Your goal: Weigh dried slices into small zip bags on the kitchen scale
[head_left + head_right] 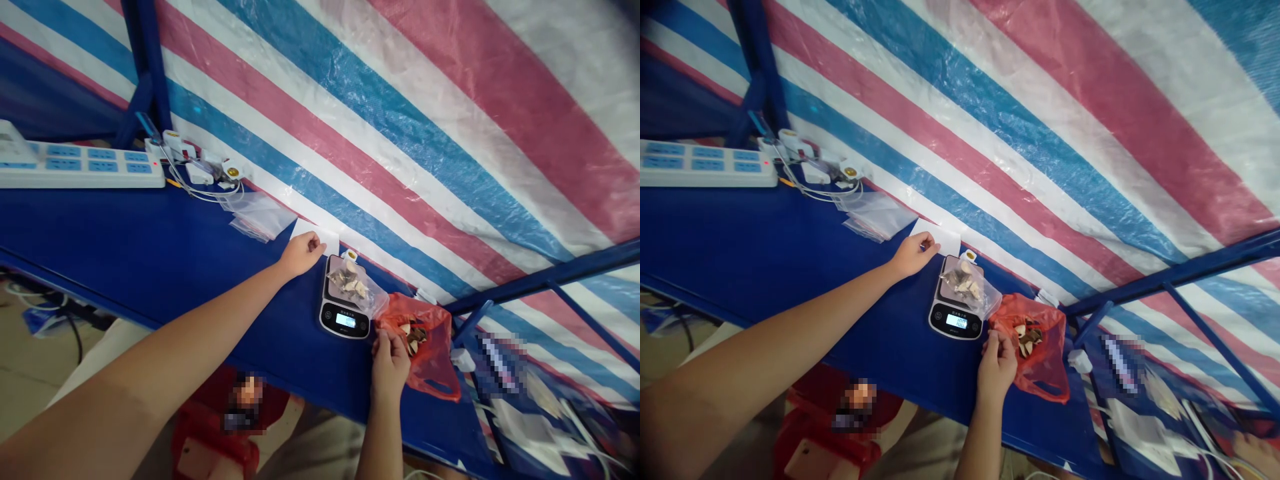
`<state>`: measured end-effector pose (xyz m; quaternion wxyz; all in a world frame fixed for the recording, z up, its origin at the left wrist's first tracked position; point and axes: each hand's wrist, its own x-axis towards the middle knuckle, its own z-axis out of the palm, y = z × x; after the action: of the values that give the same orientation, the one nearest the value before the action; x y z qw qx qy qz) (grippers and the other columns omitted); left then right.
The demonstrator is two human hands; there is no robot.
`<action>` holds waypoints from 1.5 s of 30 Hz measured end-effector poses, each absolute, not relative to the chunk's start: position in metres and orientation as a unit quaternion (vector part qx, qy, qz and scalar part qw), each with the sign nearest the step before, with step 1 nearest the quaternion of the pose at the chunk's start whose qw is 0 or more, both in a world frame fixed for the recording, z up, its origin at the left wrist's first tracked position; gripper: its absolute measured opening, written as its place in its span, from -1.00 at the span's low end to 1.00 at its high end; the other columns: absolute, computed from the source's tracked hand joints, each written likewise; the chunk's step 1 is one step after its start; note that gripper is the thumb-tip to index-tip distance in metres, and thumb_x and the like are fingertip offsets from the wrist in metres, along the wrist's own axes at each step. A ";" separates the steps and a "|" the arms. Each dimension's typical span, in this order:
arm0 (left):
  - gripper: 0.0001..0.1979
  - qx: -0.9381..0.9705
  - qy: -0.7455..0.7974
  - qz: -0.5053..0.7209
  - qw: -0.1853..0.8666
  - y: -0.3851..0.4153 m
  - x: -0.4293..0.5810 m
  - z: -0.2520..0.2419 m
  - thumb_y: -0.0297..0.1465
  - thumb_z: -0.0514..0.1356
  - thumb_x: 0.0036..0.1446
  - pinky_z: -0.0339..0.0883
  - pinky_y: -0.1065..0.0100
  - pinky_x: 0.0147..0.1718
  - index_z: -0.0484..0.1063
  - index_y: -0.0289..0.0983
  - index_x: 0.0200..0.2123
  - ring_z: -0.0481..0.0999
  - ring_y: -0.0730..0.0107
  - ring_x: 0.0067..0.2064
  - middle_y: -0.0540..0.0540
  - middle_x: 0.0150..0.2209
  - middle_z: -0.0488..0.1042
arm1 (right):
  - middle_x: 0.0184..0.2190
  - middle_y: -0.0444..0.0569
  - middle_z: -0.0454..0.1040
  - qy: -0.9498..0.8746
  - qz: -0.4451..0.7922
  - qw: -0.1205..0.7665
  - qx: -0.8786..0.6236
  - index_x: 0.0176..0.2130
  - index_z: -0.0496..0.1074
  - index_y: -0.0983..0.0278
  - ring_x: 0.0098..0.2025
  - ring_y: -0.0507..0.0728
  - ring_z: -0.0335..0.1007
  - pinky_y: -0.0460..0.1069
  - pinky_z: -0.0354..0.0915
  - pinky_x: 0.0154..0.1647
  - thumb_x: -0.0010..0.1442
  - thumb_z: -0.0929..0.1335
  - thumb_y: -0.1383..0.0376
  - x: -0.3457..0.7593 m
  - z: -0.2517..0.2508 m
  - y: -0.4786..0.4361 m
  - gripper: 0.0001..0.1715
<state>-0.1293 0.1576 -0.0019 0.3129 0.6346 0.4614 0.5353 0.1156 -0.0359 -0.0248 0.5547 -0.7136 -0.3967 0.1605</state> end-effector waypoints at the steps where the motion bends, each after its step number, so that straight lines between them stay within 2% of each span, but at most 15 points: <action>1: -0.80 0.632 0.461 0.539 0.314 0.158 -0.129 -0.002 -0.22 0.20 0.16 0.22 0.34 -0.38 0.33 -0.21 -0.41 0.39 0.42 -0.40 0.03 -0.43 0.43 | -0.59 -0.20 0.32 -0.399 0.161 0.554 -0.713 -0.36 0.47 0.27 -0.54 0.04 0.21 -0.05 0.14 -0.49 0.15 0.40 -0.11 0.116 -0.025 -0.036 -0.52; 5: -0.82 0.620 0.449 0.558 0.320 0.159 -0.129 -0.003 -0.25 0.21 0.15 0.28 0.35 -0.33 0.35 -0.20 -0.25 0.48 0.38 -0.24 -0.02 -0.24 0.50 | -0.59 -0.20 0.32 -0.399 0.164 0.554 -0.712 -0.34 0.49 0.28 -0.53 0.05 0.22 -0.06 0.15 -0.49 0.16 0.39 -0.12 0.115 -0.025 -0.036 -0.50; 9: -0.81 0.613 0.439 0.570 0.327 0.159 -0.129 -0.003 -0.27 0.23 0.14 0.32 0.34 -0.30 0.34 -0.20 -0.21 0.50 0.31 -0.11 -0.06 -0.16 0.49 | -0.58 -0.20 0.33 -0.397 0.160 0.548 -0.719 -0.33 0.48 0.28 -0.53 0.05 0.23 -0.06 0.15 -0.49 0.15 0.39 -0.13 0.115 -0.025 -0.036 -0.48; 25: -0.72 0.613 0.437 0.574 0.321 0.163 -0.126 -0.008 -0.27 0.23 0.14 0.36 0.27 -0.22 0.28 -0.18 -0.11 0.45 0.25 0.03 -0.11 -0.01 0.45 | -0.54 -0.17 0.36 -0.401 0.150 0.535 -0.728 -0.30 0.50 0.28 -0.50 0.07 0.27 -0.04 0.20 -0.45 0.19 0.36 -0.13 0.111 -0.021 -0.037 -0.48; 32: -0.72 0.614 0.440 0.569 0.326 0.163 -0.127 -0.008 -0.26 0.23 0.14 0.37 0.24 -0.19 0.28 -0.17 -0.11 0.45 0.24 0.03 -0.10 0.00 0.45 | -0.56 -0.17 0.35 -0.424 0.124 0.524 -0.729 -0.35 0.49 0.27 -0.48 0.08 0.29 -0.02 0.24 -0.39 0.20 0.36 -0.11 0.110 -0.018 -0.037 -0.51; 38: -0.73 0.615 0.439 0.568 0.325 0.164 -0.126 -0.009 -0.25 0.23 0.14 0.37 0.25 -0.20 0.28 -0.16 -0.12 0.46 0.24 0.02 -0.10 -0.01 0.45 | -0.56 -0.18 0.34 -0.408 0.135 0.545 -0.719 -0.31 0.48 0.27 -0.51 0.07 0.28 -0.04 0.22 -0.45 0.22 0.35 -0.13 0.109 -0.019 -0.036 -0.49; 45: -0.73 0.619 0.443 0.560 0.326 0.162 -0.126 -0.006 -0.25 0.23 0.15 0.38 0.27 -0.24 0.28 -0.17 -0.12 0.46 0.24 0.03 -0.10 -0.02 0.46 | -0.57 -0.19 0.34 -0.410 0.126 0.559 -0.709 -0.35 0.44 0.27 -0.54 0.03 0.25 -0.07 0.19 -0.50 0.24 0.35 -0.13 0.105 -0.016 -0.037 -0.48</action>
<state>-0.1262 0.1619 -0.0060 0.3264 0.6193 0.4425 0.5604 0.1053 -0.0365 -0.0162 0.5593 -0.7094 -0.4100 0.1260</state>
